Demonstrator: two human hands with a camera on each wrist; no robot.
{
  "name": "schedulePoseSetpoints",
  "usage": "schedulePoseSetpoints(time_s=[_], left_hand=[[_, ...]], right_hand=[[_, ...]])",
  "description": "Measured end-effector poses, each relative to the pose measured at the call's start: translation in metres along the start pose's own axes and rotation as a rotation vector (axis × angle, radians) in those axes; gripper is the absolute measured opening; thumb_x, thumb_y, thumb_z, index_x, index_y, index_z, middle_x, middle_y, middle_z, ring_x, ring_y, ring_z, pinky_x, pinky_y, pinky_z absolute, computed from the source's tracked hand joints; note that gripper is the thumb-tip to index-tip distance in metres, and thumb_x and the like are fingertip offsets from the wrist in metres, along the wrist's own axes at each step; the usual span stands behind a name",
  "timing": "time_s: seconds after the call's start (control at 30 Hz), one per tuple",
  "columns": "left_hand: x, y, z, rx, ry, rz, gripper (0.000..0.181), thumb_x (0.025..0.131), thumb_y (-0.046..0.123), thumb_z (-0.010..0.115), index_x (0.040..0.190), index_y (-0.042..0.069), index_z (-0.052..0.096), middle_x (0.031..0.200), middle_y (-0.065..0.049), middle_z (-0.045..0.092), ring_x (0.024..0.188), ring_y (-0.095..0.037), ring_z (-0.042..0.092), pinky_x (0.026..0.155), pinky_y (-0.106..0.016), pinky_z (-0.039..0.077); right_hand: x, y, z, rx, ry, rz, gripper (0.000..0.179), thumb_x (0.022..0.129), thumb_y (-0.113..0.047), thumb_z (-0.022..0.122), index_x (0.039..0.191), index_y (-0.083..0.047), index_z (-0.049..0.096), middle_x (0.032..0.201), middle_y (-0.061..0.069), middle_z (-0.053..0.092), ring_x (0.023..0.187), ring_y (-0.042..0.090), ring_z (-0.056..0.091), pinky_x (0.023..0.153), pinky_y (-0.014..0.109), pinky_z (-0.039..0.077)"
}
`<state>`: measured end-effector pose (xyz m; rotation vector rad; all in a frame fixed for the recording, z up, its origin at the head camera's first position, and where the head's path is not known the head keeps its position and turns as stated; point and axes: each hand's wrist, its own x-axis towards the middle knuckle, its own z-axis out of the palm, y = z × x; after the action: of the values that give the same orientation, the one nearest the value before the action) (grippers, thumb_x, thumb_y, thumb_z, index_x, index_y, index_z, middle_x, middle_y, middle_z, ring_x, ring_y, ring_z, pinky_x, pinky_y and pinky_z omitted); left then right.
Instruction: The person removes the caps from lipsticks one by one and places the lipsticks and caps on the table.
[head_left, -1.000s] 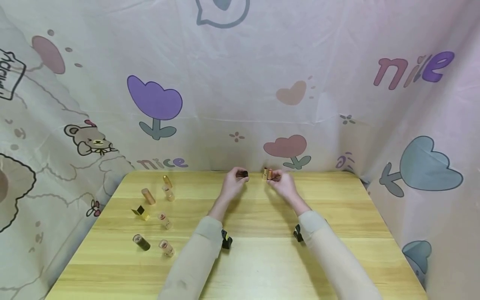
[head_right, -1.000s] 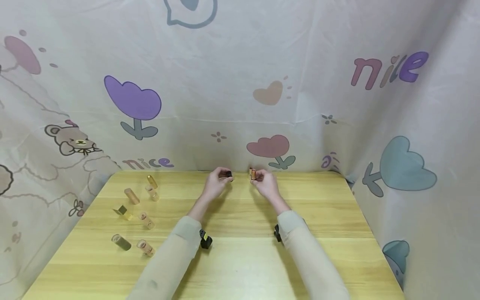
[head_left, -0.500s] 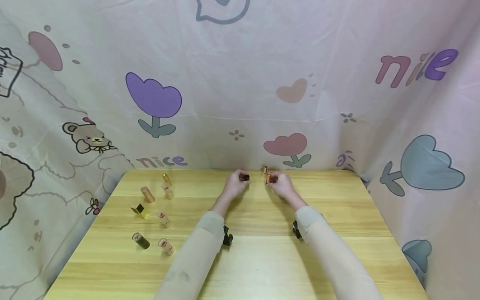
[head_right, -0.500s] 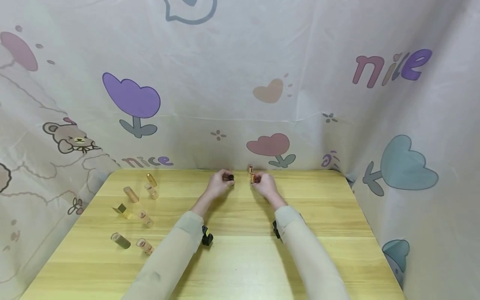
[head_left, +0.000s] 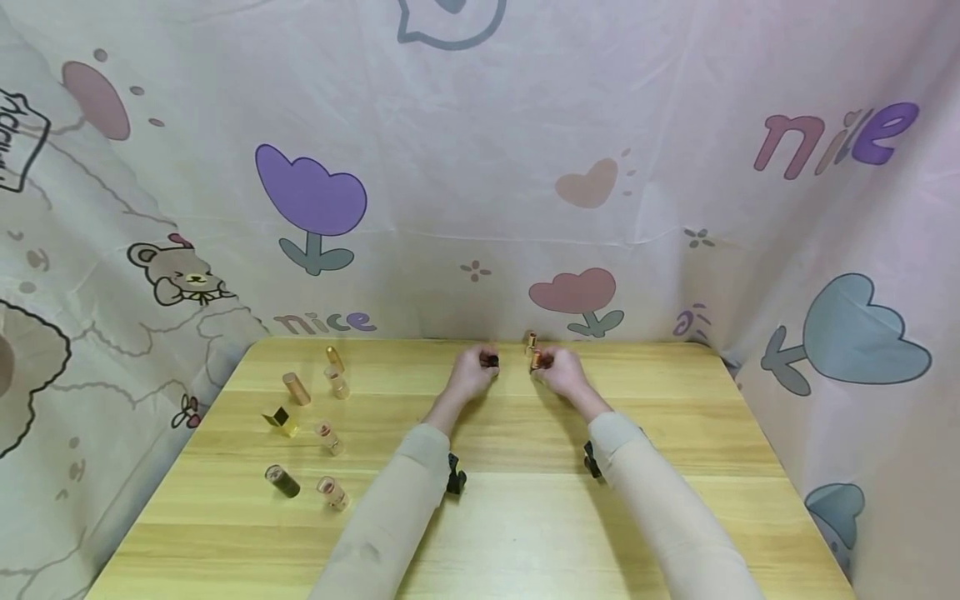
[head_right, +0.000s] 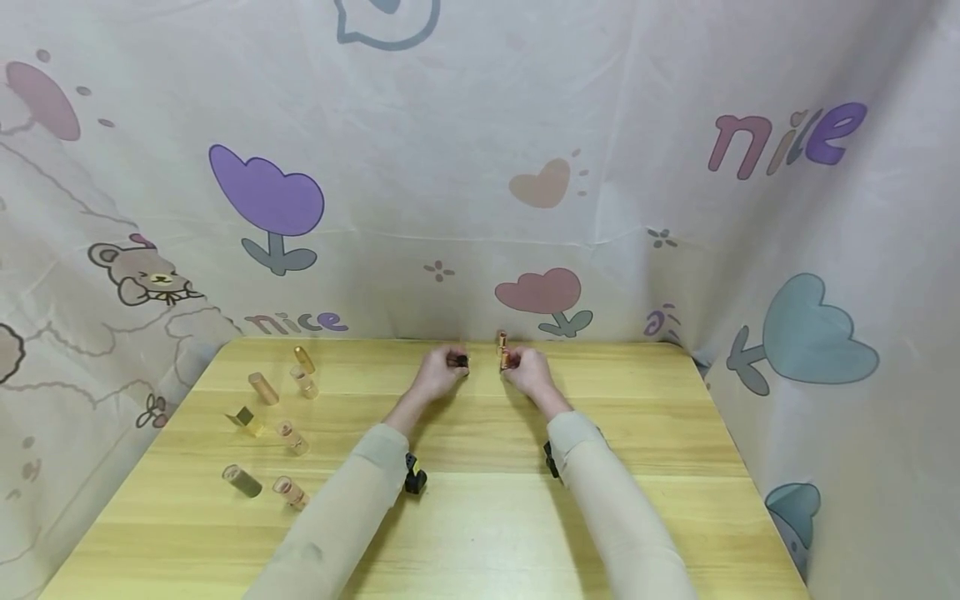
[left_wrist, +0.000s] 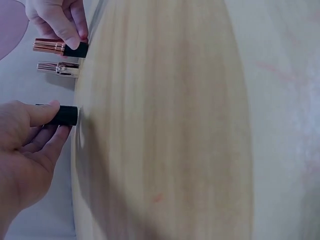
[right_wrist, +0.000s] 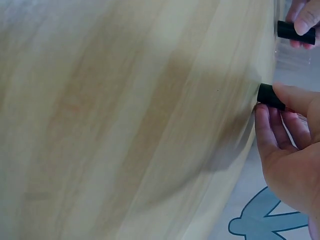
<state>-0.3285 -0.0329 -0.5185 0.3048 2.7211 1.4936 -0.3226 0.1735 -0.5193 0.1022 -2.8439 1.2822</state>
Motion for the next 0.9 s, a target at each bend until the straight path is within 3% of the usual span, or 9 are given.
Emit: schedulePoseSetpoints(time_s=[0.23, 0.5, 0.7, 0.9], left_hand=[[-0.009, -0.006, -0.005, 0.030, 0.001, -0.025, 0.032, 0.093, -0.005, 0.073, 0.125, -0.005, 0.066, 0.117, -0.022, 0.070, 0.111, -0.035, 0.068, 0.101, -0.042, 0.058], [-0.017, -0.004, -0.012, 0.010, -0.002, -0.031, 0.043, 0.091, -0.005, 0.074, 0.132, -0.009, 0.061, 0.123, -0.024, 0.068, 0.116, -0.037, 0.066, 0.106, -0.042, 0.056], [-0.032, 0.014, -0.018, -0.145, 0.070, -0.052, 0.052, 0.092, -0.002, 0.074, 0.140, -0.009, 0.054, 0.138, -0.025, 0.060, 0.130, -0.039, 0.058, 0.114, -0.043, 0.050], [-0.066, 0.036, -0.034, -0.296, 0.194, 0.030, 0.051, 0.091, -0.006, 0.073, 0.138, -0.010, 0.054, 0.139, -0.026, 0.059, 0.133, -0.042, 0.055, 0.117, -0.043, 0.046]], right_hand=[[-0.002, -0.005, 0.006, 0.001, -0.027, -0.007, 0.022, 0.083, 0.004, 0.080, 0.103, 0.008, 0.072, 0.100, 0.021, 0.075, 0.095, 0.034, 0.071, 0.094, 0.045, 0.059], [-0.001, -0.007, 0.005, -0.019, -0.034, -0.010, 0.022, 0.085, 0.001, 0.079, 0.105, 0.008, 0.073, 0.103, 0.021, 0.075, 0.098, 0.035, 0.071, 0.097, 0.047, 0.058], [-0.001, 0.000, -0.001, -0.030, -0.048, -0.003, 0.026, 0.086, -0.002, 0.080, 0.108, 0.008, 0.072, 0.106, 0.023, 0.075, 0.100, 0.036, 0.070, 0.098, 0.048, 0.057], [-0.002, 0.002, -0.004, -0.038, -0.052, -0.013, 0.027, 0.087, -0.002, 0.080, 0.110, 0.009, 0.072, 0.108, 0.024, 0.074, 0.101, 0.037, 0.070, 0.097, 0.049, 0.058]])
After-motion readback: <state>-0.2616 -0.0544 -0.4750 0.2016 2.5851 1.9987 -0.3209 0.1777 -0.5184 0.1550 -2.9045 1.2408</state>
